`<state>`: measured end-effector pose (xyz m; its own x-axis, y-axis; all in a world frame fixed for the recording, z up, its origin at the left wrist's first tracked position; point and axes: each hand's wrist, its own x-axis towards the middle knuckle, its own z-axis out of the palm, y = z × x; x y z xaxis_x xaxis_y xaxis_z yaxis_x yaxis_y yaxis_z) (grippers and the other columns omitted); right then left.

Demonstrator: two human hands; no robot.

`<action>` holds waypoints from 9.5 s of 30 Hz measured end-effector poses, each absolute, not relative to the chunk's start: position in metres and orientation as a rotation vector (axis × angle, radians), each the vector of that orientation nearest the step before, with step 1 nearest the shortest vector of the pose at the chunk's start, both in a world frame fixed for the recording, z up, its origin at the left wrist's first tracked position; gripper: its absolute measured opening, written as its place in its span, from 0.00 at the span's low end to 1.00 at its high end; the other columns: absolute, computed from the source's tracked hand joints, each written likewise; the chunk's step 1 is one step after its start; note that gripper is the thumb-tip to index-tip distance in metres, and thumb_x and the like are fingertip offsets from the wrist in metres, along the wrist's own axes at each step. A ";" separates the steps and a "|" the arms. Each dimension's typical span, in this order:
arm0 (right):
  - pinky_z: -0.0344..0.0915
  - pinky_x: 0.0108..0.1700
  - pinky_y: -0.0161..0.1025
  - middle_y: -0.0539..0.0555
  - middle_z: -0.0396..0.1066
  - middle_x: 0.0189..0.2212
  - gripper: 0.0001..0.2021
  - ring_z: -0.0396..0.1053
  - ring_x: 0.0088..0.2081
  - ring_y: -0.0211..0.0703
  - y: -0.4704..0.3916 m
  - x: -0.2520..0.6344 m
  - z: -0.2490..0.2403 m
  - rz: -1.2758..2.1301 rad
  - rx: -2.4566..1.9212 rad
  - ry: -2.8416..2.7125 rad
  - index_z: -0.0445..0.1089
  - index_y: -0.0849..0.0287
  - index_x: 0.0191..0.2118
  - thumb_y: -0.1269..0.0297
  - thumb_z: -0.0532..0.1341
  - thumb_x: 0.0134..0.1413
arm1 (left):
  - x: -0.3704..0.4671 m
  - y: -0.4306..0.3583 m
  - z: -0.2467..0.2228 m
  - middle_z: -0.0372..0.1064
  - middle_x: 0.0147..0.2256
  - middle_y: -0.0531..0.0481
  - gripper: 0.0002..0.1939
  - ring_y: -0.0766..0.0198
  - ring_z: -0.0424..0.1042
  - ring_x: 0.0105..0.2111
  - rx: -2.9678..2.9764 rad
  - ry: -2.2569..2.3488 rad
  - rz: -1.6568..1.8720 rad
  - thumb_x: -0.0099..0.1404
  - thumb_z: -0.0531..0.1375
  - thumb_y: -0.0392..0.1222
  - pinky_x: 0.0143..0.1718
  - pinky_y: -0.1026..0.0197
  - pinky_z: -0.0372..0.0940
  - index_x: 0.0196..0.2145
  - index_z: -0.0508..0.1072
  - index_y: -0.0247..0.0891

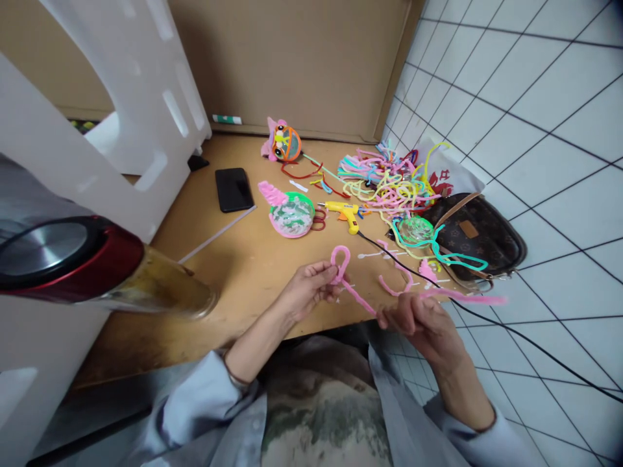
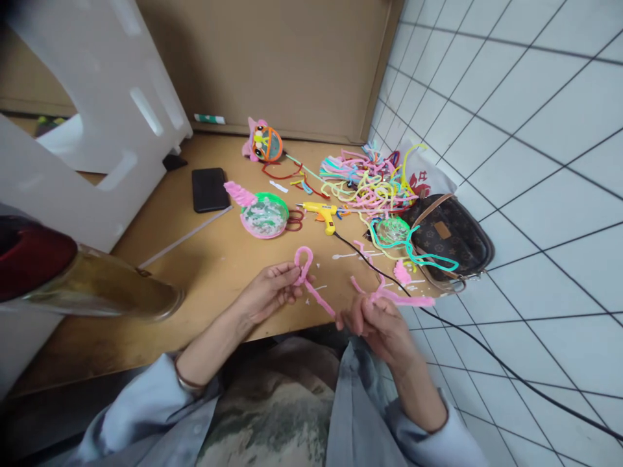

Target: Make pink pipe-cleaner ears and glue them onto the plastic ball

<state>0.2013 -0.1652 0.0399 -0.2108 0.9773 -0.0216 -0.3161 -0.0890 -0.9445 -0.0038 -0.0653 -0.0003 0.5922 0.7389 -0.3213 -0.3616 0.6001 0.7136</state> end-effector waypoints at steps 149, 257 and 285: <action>0.46 0.18 0.32 0.42 0.53 0.12 0.26 0.49 0.16 0.30 0.011 0.113 0.027 1.356 -0.898 -1.071 0.62 0.57 0.19 0.41 0.70 0.45 | -0.018 0.001 0.009 0.70 0.22 0.54 0.21 0.72 0.64 0.20 1.052 0.770 1.266 0.54 0.71 0.58 0.23 0.67 0.60 0.28 0.76 0.35; 0.60 0.34 0.39 0.50 0.67 0.22 0.21 0.65 0.27 0.39 -0.077 0.147 0.032 1.342 -1.293 -1.519 0.67 0.57 0.23 0.48 0.56 0.60 | -0.008 -0.003 0.007 0.79 0.36 0.49 0.19 0.69 0.74 0.30 0.610 0.503 1.236 0.41 0.79 0.43 0.38 0.64 0.71 0.29 0.80 0.35; 0.59 0.26 0.34 0.49 0.67 0.18 0.28 0.64 0.22 0.36 -0.072 0.140 0.016 1.371 -1.249 -0.955 0.71 0.59 0.22 0.34 0.68 0.42 | 0.000 -0.022 0.007 0.76 0.28 0.45 0.24 0.63 0.71 0.26 0.859 0.497 0.837 0.51 0.73 0.57 0.29 0.62 0.64 0.32 0.80 0.30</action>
